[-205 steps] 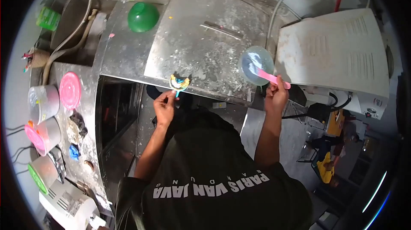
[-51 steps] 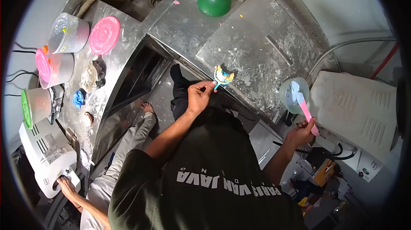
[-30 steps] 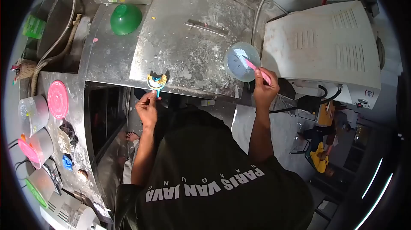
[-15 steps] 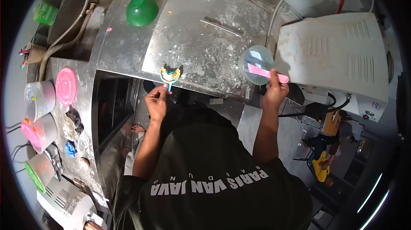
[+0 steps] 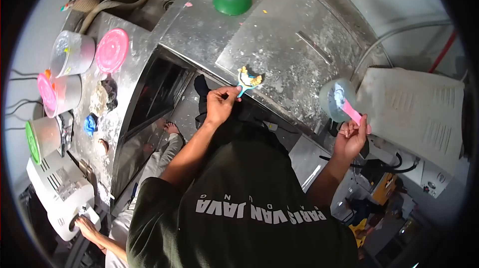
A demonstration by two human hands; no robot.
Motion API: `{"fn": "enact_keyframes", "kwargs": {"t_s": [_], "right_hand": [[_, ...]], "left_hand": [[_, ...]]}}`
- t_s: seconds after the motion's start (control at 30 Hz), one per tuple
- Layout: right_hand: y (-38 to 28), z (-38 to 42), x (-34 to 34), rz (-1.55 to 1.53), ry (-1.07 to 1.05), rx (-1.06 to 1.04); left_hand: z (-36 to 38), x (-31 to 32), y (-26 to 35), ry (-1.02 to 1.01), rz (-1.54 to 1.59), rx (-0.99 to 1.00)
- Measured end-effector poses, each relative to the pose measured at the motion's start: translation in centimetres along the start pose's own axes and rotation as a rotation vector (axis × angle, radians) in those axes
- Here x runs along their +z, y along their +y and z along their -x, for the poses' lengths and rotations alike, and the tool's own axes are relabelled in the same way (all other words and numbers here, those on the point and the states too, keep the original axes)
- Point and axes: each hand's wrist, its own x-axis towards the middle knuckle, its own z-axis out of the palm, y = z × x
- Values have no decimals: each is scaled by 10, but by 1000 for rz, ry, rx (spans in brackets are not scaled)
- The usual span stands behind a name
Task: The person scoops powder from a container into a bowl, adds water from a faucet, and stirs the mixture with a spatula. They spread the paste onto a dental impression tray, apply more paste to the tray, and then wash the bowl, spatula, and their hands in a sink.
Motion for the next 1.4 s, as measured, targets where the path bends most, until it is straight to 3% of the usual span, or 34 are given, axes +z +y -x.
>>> {"fn": "enact_keyframes", "kwargs": {"t_s": [0.2,0.3,0.4,0.53,0.67,0.8,1.13,1.4], "right_hand": [[69,28,64,64,-62,127],[104,37,84,329,-150,92],[120,44,102,663,-275,-139],[126,45,106,871,-475,-358],[120,47,115,969,-684,-769],[116,50,119,992,-773,-928],[120,53,113,956,-822,-1045],[117,59,112,969,-833,-1002]], "left_hand": [[0,-3,5,-11,-21,-9],[1,-4,20,-37,-35,-25],[-1,-8,16,-37,-81,-40],[-1,-7,18,-22,-50,24],[-3,-7,17,-25,-55,43],[-4,-5,17,-5,-41,59],[-5,-4,12,24,-59,54],[-4,-6,15,-22,-65,14]]}}
